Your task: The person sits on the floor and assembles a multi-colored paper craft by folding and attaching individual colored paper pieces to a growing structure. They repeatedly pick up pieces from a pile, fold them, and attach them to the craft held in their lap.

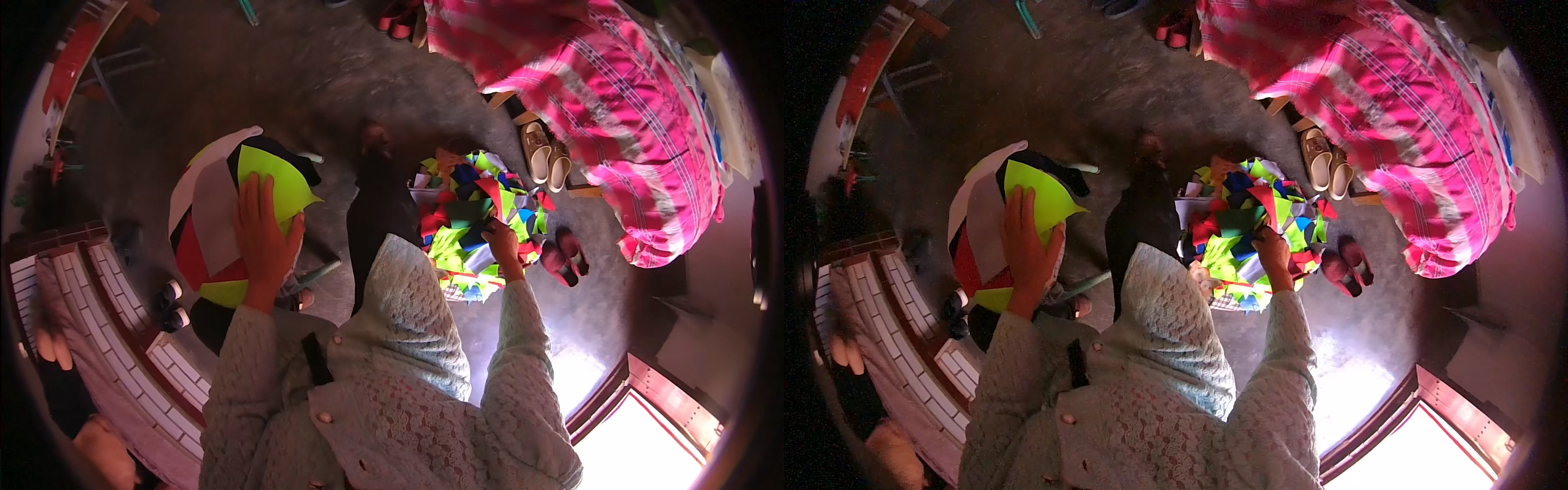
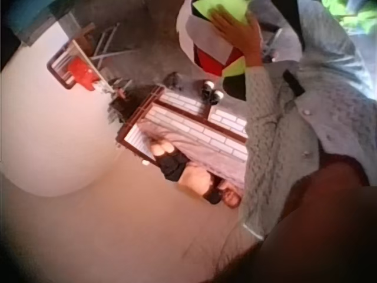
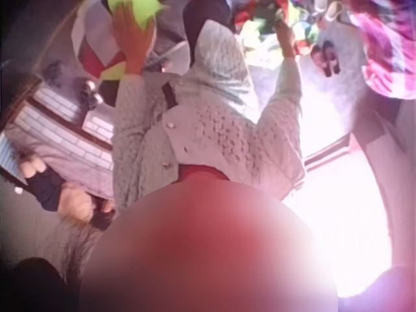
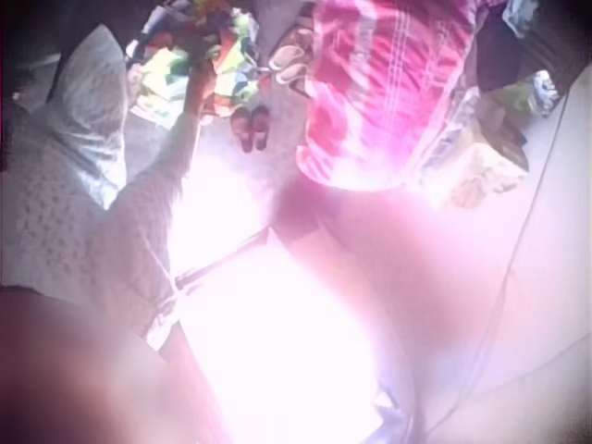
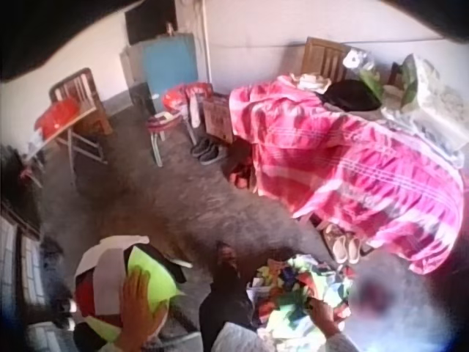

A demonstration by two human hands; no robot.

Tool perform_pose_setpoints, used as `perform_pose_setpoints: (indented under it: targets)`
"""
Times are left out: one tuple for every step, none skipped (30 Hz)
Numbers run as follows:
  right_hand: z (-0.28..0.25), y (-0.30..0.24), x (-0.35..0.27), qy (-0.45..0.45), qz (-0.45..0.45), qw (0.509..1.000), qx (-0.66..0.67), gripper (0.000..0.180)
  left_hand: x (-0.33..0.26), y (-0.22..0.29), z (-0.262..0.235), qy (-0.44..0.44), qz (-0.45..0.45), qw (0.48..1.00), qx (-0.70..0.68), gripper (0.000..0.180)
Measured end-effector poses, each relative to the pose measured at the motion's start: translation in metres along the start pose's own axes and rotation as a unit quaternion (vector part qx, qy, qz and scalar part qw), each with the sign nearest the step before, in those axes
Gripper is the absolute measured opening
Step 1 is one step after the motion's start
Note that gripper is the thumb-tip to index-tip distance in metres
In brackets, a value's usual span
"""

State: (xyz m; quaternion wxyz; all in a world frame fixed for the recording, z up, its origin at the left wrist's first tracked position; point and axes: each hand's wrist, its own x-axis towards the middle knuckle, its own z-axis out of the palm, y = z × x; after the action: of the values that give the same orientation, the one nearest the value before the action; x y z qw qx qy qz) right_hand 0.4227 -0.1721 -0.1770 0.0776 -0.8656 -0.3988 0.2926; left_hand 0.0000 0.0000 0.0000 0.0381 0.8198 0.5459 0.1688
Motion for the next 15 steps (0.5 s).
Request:
perform_pose_setpoints:
  targets:
    - [-0.004,0.003,-0.001,0.016,-0.014,0.999,0.026,0.027,0.004,0.002,0.001,0.001,0.000,1.000,-0.001,0.071]
    - [-0.008,0.006,-0.001,0.031,-0.029,0.998,0.051,0.022,0.006,0.004,0.003,0.003,-0.001,1.000,-0.002,0.070]
    - [-0.010,0.004,-0.009,0.039,-0.039,0.996,0.067,0.020,0.003,0.003,0.000,0.004,-0.002,1.000,0.000,0.069]
    - [-0.012,0.002,-0.017,0.047,-0.050,0.994,0.083,0.019,0.000,0.001,-0.003,0.005,-0.003,1.000,0.002,0.069]
    - [-0.014,-0.002,-0.023,0.054,-0.062,0.992,0.099,0.017,-0.003,0.001,-0.006,0.007,-0.005,1.000,0.004,0.068]
    - [-0.013,-0.002,-0.023,0.053,-0.078,0.989,0.113,0.017,-0.002,0.002,-0.007,0.003,-0.006,1.000,-0.003,0.068]
    - [-0.011,-0.004,-0.021,0.060,-0.089,0.988,0.108,0.017,0.000,0.004,-0.009,0.000,-0.008,1.000,-0.010,0.068]
    - [-0.010,-0.006,-0.016,0.066,-0.100,0.987,0.102,0.017,0.001,0.006,-0.010,-0.004,-0.010,1.000,-0.016,0.068]
    - [-0.006,-0.010,-0.011,0.069,-0.111,0.986,0.099,0.018,0.001,0.006,-0.010,-0.005,-0.012,1.000,-0.011,0.068]
    - [-0.002,-0.015,-0.005,0.062,-0.111,0.990,0.058,0.024,0.001,0.007,-0.010,-0.007,-0.015,1.000,-0.005,0.068]
    - [0.000,-0.018,0.002,0.070,-0.124,0.989,0.044,0.026,0.001,0.007,-0.009,-0.008,-0.018,1.000,0.001,0.069]
    - [0.006,-0.021,0.009,0.077,-0.135,0.987,0.032,0.029,0.001,0.006,-0.009,-0.010,-0.017,1.000,0.007,0.069]
    - [0.011,-0.023,0.017,0.084,-0.147,0.985,0.020,0.032,0.000,0.006,-0.009,-0.012,-0.017,1.000,0.013,0.069]
    - [0.014,-0.025,0.025,0.052,-0.141,0.988,-0.019,0.042,0.000,0.005,-0.009,-0.015,-0.016,1.000,0.018,0.069]
    - [0.016,-0.030,0.031,0.044,-0.110,0.992,-0.046,0.044,0.000,0.005,-0.009,-0.017,-0.020,0.999,0.021,0.070]
